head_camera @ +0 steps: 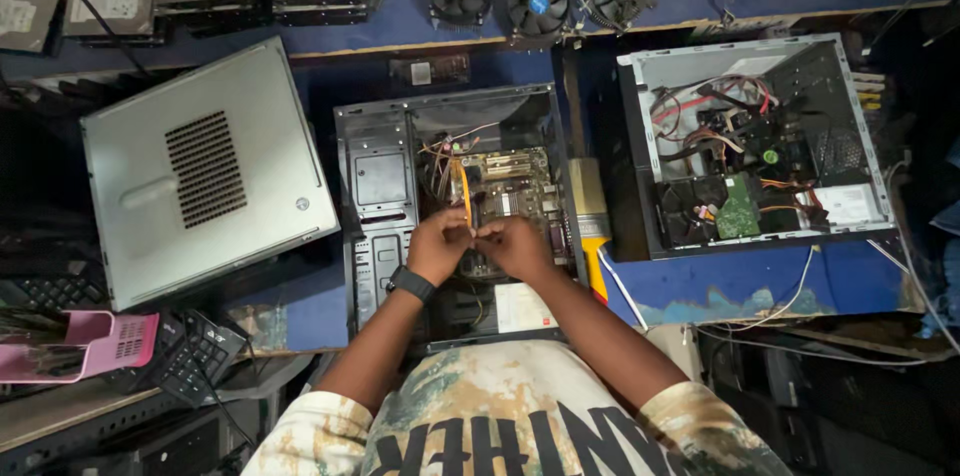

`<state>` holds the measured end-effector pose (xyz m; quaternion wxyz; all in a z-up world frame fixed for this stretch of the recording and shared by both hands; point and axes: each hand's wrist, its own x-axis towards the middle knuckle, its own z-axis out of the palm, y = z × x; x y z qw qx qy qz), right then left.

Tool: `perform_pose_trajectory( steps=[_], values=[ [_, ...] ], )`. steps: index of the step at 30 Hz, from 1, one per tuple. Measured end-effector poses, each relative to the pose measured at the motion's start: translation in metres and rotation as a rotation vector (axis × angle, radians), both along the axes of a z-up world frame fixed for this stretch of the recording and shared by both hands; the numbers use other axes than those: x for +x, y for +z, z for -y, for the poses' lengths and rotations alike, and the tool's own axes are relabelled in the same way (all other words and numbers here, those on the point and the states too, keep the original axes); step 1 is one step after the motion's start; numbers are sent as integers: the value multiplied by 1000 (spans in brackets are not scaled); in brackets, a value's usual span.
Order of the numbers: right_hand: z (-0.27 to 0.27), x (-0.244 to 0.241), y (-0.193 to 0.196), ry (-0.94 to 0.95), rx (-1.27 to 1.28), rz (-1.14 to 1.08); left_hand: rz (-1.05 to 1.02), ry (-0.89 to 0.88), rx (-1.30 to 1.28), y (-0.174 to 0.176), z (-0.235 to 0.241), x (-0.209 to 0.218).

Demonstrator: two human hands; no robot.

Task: The person removes a CPU cooler from an open desktop computer case and cleans it using a toothbrush and a large paintbrush. The person scrubs the fan and heatsink fins, then brushes away dust from the cooler and the interior of the case.

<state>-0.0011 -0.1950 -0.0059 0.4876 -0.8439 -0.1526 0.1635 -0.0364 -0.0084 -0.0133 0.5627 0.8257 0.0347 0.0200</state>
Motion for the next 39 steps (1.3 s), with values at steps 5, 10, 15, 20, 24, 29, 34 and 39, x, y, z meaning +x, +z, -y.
perform_pose_trajectory(
  steps=[5,10,15,20,24,29,34,39],
  values=[
    [8,14,-27,23,376,-545,-93,32,-73,12,2,1],
    [8,18,-40,-16,398,-796,-37,-43,-51,33,-2,-2],
    [2,27,-31,2,466,-907,65,-80,88,53,-6,-10],
    [-6,44,-17,58,410,-939,160,-103,398,60,-10,-19],
    [-18,59,-15,142,290,-983,233,-138,488,69,-20,-18],
    [-27,83,-27,305,28,-925,110,-238,557,82,-24,-17],
    [-34,110,-49,280,-134,-718,320,-44,460,73,-13,-22],
    [-32,148,-76,90,66,-716,288,-14,491,49,-10,-23]
  ],
)
